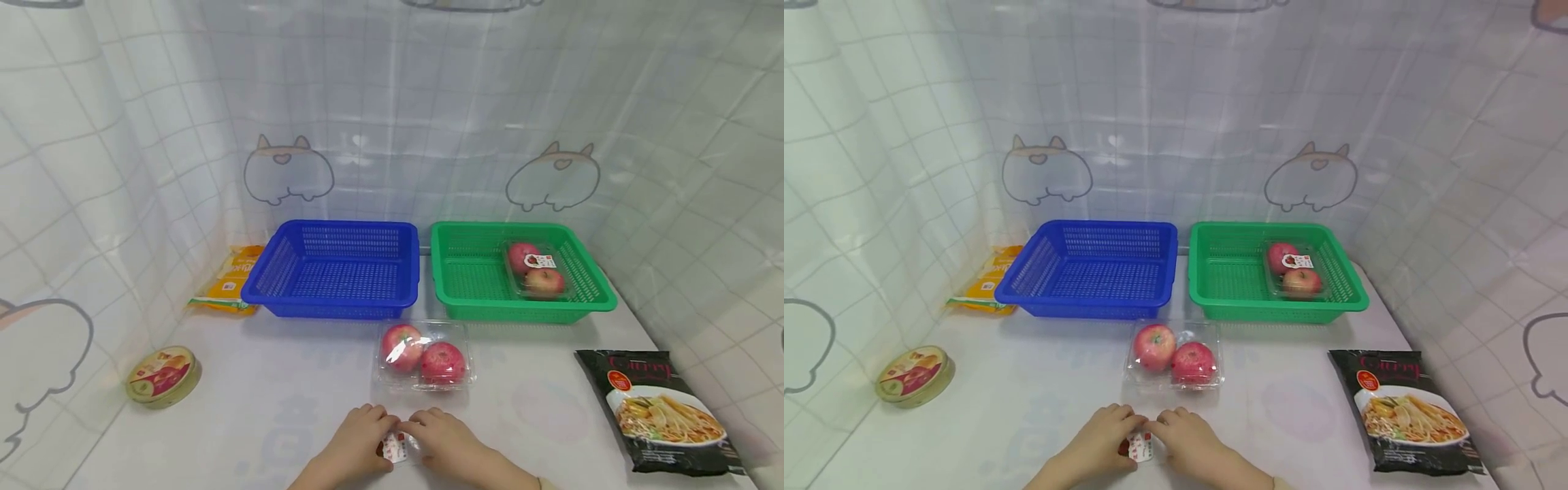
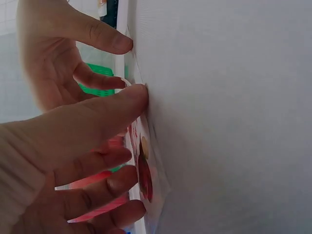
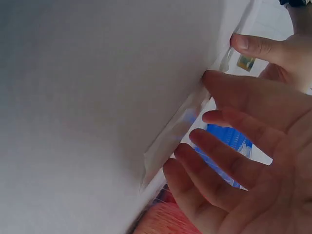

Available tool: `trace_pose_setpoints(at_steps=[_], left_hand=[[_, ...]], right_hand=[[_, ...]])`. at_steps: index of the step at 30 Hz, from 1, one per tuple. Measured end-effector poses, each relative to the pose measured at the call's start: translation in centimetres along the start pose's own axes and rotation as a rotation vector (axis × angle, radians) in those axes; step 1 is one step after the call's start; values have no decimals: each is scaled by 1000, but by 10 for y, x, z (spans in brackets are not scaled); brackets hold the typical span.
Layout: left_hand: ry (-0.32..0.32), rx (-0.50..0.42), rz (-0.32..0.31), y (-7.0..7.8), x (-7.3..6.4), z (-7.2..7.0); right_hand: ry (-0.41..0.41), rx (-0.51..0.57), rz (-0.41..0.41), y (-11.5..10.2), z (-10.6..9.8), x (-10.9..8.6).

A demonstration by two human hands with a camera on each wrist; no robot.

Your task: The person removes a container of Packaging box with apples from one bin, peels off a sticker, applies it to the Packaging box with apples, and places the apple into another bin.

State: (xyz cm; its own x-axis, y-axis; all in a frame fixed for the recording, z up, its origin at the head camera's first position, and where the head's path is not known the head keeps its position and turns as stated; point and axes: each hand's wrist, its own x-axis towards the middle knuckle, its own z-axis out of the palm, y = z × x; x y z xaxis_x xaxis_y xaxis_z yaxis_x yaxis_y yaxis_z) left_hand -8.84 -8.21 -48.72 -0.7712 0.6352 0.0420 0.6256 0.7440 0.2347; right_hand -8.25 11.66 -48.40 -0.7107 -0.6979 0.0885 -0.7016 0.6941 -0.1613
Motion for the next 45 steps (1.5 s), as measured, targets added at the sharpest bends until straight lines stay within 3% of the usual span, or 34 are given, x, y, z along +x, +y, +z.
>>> trace_pose_setpoints(at_steps=[6,12,19,23,27,31,35,41,45], left_hand=[[-3,-54,-16,1,3,-1],[6,-177,-44,0,4,-1],[-9,-216,-3,-4,1,-9],[-26,-390,-20,-10,0,-19],[-49,-643,-35,-15,3,-28],[-20,-814,-41,-17,11,-39],[75,-845,-63,-18,24,-51],[206,-946,-178,-19,47,-61],[261,-988,-215,-19,63,-65]], right_hand=[[-17,-30,-22,0,1,0],[-41,1,-1,-1,1,0],[-27,-37,35,0,3,-1],[-26,-48,42,1,1,-2],[-4,-50,23,3,-2,-3],[49,-31,13,6,-9,-1],[152,71,46,11,-23,3],[529,271,148,21,-41,12],[652,358,175,26,-51,20]])
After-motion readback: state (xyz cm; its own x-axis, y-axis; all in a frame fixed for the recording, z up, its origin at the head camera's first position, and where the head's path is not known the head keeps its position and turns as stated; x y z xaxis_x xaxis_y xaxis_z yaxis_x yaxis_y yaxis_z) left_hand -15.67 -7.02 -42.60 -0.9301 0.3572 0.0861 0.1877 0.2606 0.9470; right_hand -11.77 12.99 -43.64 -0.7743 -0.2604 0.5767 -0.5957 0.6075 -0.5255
